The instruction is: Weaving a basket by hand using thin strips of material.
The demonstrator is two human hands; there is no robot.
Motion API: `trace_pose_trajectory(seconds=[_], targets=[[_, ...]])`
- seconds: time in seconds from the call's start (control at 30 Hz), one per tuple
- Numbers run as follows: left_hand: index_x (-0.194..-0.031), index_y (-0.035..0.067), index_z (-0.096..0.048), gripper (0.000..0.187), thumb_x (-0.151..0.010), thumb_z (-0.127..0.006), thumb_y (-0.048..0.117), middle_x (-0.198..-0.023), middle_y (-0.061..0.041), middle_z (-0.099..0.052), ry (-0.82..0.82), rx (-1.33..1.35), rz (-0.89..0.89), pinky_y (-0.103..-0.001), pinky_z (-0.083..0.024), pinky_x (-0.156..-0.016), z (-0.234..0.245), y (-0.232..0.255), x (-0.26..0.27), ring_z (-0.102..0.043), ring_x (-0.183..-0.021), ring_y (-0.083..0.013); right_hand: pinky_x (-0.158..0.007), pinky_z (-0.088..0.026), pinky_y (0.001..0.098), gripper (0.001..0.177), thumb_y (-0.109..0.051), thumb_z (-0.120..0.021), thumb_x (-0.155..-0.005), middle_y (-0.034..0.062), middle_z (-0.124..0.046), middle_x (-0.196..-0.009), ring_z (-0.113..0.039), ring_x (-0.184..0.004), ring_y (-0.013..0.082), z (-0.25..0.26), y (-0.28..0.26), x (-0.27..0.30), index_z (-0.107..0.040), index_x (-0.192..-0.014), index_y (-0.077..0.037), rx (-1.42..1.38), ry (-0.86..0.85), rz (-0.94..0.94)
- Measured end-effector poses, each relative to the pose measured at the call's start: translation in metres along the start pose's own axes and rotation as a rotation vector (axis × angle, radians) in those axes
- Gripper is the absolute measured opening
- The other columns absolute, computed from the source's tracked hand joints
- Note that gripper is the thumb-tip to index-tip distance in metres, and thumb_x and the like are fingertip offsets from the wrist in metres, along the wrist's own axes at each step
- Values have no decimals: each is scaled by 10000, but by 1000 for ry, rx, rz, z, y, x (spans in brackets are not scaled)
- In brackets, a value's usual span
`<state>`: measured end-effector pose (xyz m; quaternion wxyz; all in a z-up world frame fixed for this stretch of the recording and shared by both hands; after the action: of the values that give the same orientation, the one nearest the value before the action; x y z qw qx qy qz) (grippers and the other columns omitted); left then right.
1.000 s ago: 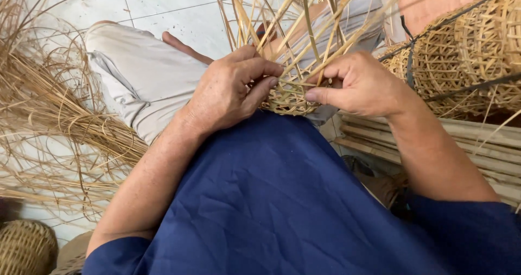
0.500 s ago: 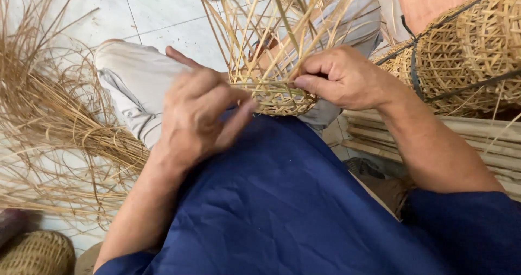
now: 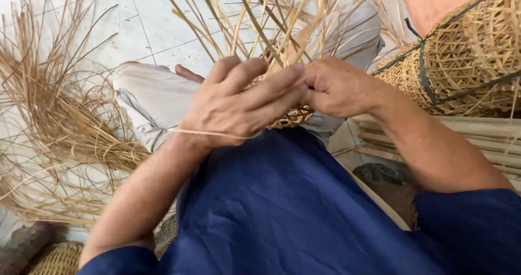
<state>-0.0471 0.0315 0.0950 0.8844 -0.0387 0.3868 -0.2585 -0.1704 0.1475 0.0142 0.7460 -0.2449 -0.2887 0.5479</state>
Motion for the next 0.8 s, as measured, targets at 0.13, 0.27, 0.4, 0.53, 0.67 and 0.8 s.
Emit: trace_pose_trajectory(seconds=[0.13,0.27,0.4,0.53,0.67,0.8], targets=[[-1301,233,-609,272,-1096,-446,308,-1328,-6,-573,-208,-131,-319,-331,-439,-802,-18,3,-27,-485,-1122,-208,-524,-409,374,277,-178,-549,-927,18,-519,-540,-469,-478,200,1,5,1,-527,-657,-121,56,-5,-87],[-992,220,-624,163,-1111,-525,272,-781,50,-557,-251,-191,-410,-298,-375,-700,-7,0,-40,-486,-791,-155,-561,-373,380,214,-224,-587,-990,-11,-514,-618,-477,-576,169,3,2,3,-570,-796,-134,43,34,-58],[-895,160,-671,403,-1178,-428,315,-794,-77,-713,-908,19,-105,-414,-541,-761,-37,-8,-36,-666,-737,-245,-587,-439,372,277,-261,-605,-1025,-3,-583,-620,-536,-552,172,2,-7,-2,-619,-776,-140,51,11,-74],[-883,182,-702,237,-1044,-535,134,-683,-57,-719,-973,87,-57,-464,-556,-535,-47,-19,-32,-734,-651,-308,-621,-493,359,211,-275,-604,-1019,-31,-701,-712,-658,-627,150,4,-16,-3,-696,-861,-170,43,3,-47],[-958,198,-707,185,-991,-533,252,-796,-117,-721,-1126,203,71,-514,-578,-595,-58,-26,-27,-730,-786,-371,-601,-500,360,283,-259,-623,-1003,-9,-751,-762,-693,-638,147,1,-16,-3,-645,-757,-122,16,35,17],[-991,180,-736,171,-995,-568,209,-884,-73,-755,-1106,184,42,-514,-604,-598,-52,-15,-37,-753,-834,-355,-595,-434,392,283,-335,-633,-1006,10,-668,-666,-602,-582,194,-1,-17,-3,-681,-799,-148,58,-4,-78]])
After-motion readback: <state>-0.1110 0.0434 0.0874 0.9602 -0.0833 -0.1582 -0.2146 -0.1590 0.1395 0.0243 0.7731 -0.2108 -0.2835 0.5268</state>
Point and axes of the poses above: each hand's wrist, its own x-axis away from the middle knuckle, its own z-axis out of the back of the hand, y = z × x, the point moved 7 cm from there along -x, towards the middle knuckle
